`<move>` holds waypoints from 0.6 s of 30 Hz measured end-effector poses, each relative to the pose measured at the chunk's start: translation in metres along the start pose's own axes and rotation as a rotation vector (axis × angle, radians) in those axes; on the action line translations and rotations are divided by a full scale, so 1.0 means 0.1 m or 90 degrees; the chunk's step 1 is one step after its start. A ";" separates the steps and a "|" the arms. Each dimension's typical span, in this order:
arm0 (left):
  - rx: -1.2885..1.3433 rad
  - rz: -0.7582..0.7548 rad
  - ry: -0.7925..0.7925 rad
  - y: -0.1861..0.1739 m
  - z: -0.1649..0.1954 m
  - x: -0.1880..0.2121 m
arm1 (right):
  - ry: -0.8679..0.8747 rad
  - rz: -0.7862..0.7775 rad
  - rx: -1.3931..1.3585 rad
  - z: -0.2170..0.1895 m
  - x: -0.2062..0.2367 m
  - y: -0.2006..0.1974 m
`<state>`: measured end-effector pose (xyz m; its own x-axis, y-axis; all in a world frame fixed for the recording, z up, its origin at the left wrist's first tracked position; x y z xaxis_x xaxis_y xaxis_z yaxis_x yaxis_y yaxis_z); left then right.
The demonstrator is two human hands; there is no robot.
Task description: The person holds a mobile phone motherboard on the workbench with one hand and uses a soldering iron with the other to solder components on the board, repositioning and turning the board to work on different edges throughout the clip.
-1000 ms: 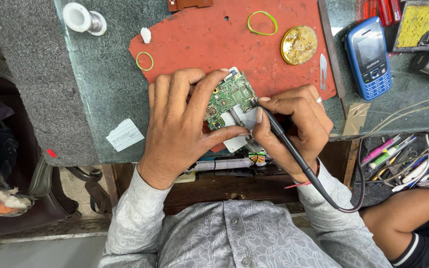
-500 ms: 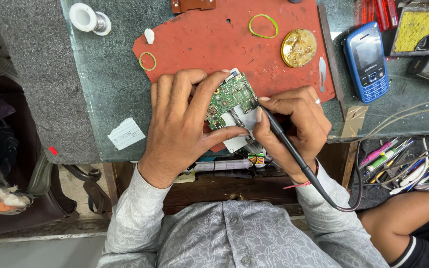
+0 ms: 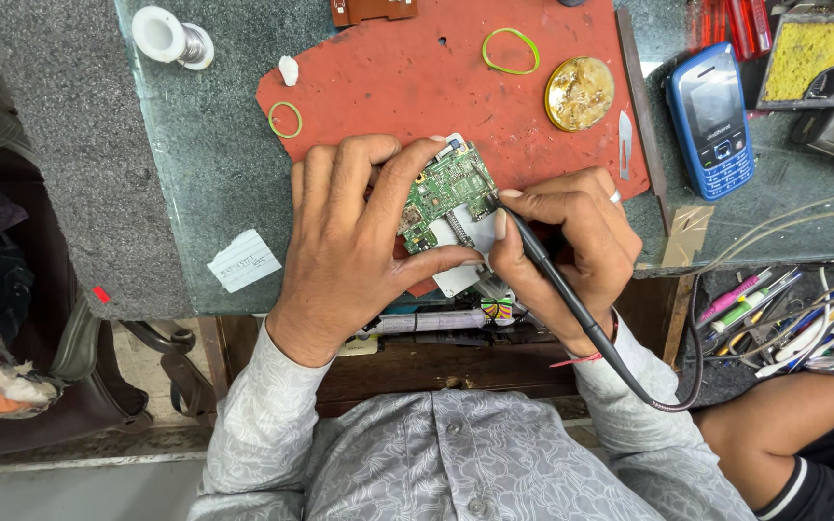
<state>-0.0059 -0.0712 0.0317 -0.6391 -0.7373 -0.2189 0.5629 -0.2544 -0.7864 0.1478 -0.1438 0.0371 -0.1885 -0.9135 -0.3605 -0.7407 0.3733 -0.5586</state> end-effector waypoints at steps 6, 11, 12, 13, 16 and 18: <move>-0.003 0.001 -0.002 0.00 0.00 0.00 | -0.003 -0.002 0.000 -0.01 0.00 0.01; -0.003 0.001 -0.004 0.00 0.00 0.00 | 0.002 -0.002 0.001 0.00 0.00 0.00; -0.004 0.000 -0.006 -0.01 0.00 0.00 | 0.004 -0.005 0.002 0.00 0.00 0.01; -0.003 -0.001 -0.006 0.00 0.00 0.00 | 0.007 -0.008 0.004 0.01 0.01 0.01; -0.004 0.002 0.000 -0.01 0.00 0.00 | -0.007 0.001 -0.001 0.00 0.00 0.00; -0.003 0.003 -0.001 -0.01 0.00 0.00 | -0.005 -0.004 0.001 0.00 0.00 0.01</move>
Point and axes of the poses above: each hand's wrist, its own x-axis away from the middle knuckle, its own y-axis out of the palm, z = x × y, the point moved 10 cm from there along -x, towards the middle knuckle
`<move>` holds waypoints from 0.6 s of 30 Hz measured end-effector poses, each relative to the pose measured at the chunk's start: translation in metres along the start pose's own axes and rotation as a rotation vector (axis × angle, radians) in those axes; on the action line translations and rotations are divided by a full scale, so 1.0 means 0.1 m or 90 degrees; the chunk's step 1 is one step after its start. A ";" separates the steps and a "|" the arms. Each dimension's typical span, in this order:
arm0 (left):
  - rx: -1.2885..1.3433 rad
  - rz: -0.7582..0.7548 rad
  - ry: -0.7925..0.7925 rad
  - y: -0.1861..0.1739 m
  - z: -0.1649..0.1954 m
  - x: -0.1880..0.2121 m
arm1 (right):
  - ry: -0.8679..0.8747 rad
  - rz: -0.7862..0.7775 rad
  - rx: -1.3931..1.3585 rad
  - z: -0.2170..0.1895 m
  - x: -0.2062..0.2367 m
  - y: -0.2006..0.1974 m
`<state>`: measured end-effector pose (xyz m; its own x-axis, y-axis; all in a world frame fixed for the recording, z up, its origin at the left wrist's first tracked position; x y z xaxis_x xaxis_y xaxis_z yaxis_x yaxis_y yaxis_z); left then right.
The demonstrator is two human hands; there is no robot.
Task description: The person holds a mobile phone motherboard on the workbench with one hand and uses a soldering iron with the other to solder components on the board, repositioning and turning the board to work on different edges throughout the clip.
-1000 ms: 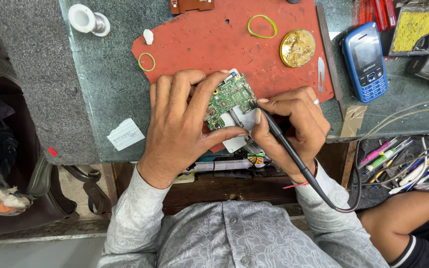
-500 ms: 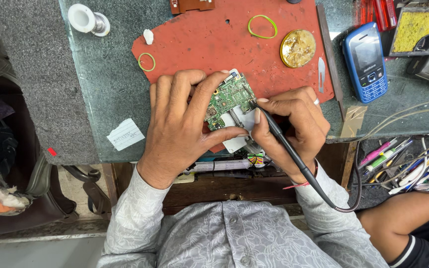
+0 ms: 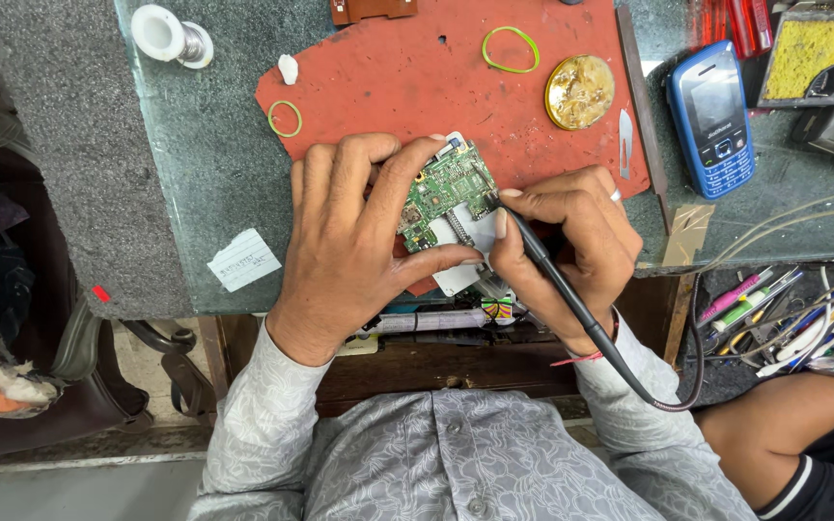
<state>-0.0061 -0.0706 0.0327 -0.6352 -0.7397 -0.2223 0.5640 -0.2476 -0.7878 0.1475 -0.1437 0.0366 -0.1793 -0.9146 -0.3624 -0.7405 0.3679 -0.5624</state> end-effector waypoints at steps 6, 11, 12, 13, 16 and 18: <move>0.003 0.002 0.004 -0.01 0.00 0.00 | -0.002 -0.003 -0.002 0.00 -0.01 0.00; -0.001 0.003 0.010 0.00 0.03 -0.01 | 0.000 0.002 -0.010 0.03 -0.01 -0.02; -0.003 0.005 0.012 0.00 0.03 -0.02 | 0.003 0.001 -0.017 0.04 -0.01 -0.04; -0.005 0.007 0.013 0.00 0.04 -0.02 | 0.005 0.000 -0.025 0.06 0.00 -0.05; 0.015 -0.001 0.031 -0.03 0.04 -0.02 | 0.039 0.016 -0.023 0.10 0.04 -0.07; 0.042 -0.023 0.041 -0.04 0.02 -0.02 | 0.083 0.019 -0.066 0.18 0.05 -0.06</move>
Point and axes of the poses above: each hand's wrist, its own x-axis away from the middle knuckle, its own y-axis out of the palm, z = x × y, the point moved 10 cm from there along -x, towards the middle knuckle
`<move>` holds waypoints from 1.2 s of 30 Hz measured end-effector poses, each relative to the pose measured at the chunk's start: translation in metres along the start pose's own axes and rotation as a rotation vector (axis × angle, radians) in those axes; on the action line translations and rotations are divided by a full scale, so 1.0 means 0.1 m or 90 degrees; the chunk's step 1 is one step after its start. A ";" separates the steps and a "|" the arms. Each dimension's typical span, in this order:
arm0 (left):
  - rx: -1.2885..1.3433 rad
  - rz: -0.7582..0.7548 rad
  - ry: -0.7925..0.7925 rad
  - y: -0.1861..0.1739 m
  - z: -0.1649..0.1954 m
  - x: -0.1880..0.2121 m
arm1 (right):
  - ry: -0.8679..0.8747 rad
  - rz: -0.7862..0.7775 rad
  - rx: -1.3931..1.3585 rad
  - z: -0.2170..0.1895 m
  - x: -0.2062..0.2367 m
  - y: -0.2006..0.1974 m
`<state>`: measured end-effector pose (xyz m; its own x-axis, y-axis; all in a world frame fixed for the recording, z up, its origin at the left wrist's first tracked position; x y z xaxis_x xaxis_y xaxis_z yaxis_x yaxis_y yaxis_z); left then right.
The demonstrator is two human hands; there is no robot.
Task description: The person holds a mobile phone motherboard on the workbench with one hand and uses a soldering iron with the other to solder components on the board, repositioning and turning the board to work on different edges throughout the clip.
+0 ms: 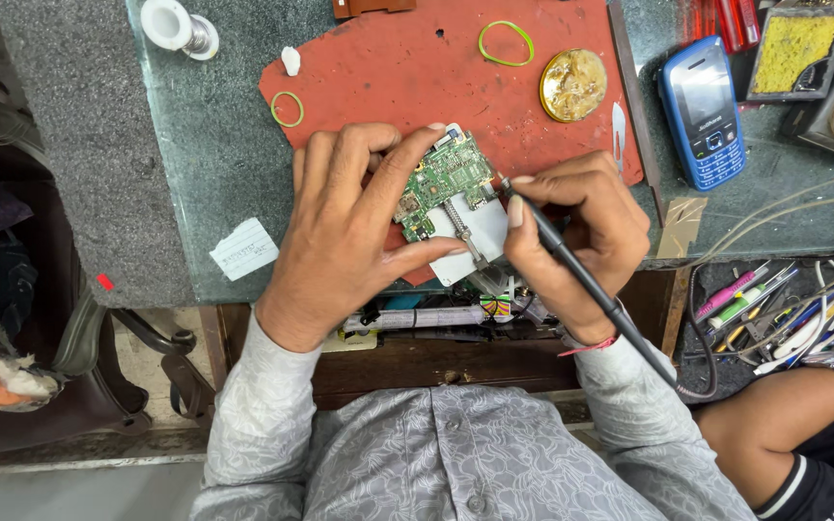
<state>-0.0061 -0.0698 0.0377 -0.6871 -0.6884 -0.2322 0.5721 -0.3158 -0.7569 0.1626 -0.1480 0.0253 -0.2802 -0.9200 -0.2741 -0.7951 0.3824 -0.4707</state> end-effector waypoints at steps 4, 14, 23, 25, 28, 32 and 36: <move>0.043 -0.032 0.020 -0.05 -0.05 0.00 | 0.082 0.001 -0.093 0.15 0.01 -0.01; 0.107 -0.045 0.037 -0.06 -0.13 0.02 | -0.052 -0.039 0.004 -0.03 -0.04 0.04; 0.090 -0.057 0.045 -0.04 -0.11 0.02 | -0.069 -0.044 0.030 -0.09 -0.05 0.06; 0.093 -0.059 0.042 -0.03 -0.12 0.03 | -0.069 -0.047 0.027 -0.09 -0.05 0.07; 0.086 -0.060 0.044 -0.02 -0.13 0.03 | -0.059 -0.053 0.028 -0.09 -0.05 0.07; 0.087 -0.059 0.046 -0.03 -0.13 0.03 | -0.069 -0.049 0.040 -0.10 -0.05 0.08; 0.087 -0.060 0.041 -0.03 -0.12 0.04 | -0.069 -0.047 0.035 -0.10 -0.05 0.08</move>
Point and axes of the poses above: each hand's wrist, its own x-axis away from the middle knuckle, its own y-axis out of the palm, z = x × y, the point moved 10 cm from there along -x, towards the middle knuckle
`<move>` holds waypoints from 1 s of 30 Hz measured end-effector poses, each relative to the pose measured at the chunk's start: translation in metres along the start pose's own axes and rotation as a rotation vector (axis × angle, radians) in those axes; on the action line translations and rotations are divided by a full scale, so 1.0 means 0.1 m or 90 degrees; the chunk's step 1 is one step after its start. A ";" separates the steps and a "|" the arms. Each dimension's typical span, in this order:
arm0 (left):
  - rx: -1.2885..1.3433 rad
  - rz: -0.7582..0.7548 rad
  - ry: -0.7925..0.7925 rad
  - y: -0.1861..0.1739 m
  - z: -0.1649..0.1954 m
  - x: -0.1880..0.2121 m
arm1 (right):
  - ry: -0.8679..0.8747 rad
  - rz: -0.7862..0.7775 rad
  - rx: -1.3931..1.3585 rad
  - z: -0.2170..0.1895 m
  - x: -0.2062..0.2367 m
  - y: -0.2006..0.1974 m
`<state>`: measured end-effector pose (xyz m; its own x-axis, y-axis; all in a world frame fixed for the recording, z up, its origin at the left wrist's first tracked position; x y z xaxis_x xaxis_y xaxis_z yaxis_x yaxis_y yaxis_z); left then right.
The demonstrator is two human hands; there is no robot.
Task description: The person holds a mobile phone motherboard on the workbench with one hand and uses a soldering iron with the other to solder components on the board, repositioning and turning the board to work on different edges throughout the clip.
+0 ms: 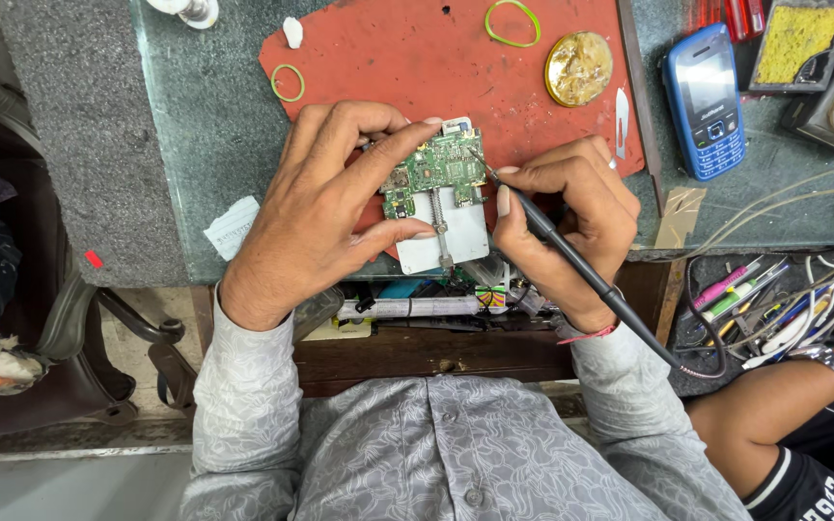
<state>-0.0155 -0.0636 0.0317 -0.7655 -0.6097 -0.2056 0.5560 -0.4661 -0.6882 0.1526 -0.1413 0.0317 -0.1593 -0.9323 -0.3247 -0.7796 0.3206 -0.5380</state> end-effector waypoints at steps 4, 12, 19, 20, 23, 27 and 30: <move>-0.004 -0.002 0.001 0.00 0.00 -0.01 | 0.000 -0.001 0.000 -0.01 0.00 0.00; -0.002 0.001 0.001 -0.01 0.00 0.00 | -0.010 -0.001 0.013 -0.02 -0.01 0.01; 0.002 0.003 0.003 0.01 0.00 0.00 | 0.007 0.005 0.008 0.00 0.00 -0.01; 0.000 0.002 0.002 0.00 -0.01 0.00 | -0.001 0.004 0.009 -0.02 0.00 0.00; 0.000 0.002 0.001 0.01 0.00 0.00 | -0.013 0.007 0.014 -0.03 0.00 0.00; 0.003 0.003 -0.003 0.00 0.00 0.00 | -0.004 0.011 0.013 -0.02 0.00 0.00; 0.001 0.004 -0.007 -0.02 0.00 0.00 | -0.019 0.005 0.014 -0.05 -0.01 0.01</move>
<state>-0.0161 -0.0625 0.0327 -0.7582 -0.6200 -0.2017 0.5614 -0.4635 -0.6856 0.1484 -0.1408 0.0355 -0.1469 -0.9244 -0.3521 -0.7653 0.3317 -0.5517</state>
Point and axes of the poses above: each hand's wrist, its own x-axis away from the middle knuckle, its own y-axis out of the palm, z = x × y, the point moved 10 cm from there along -x, towards the middle knuckle
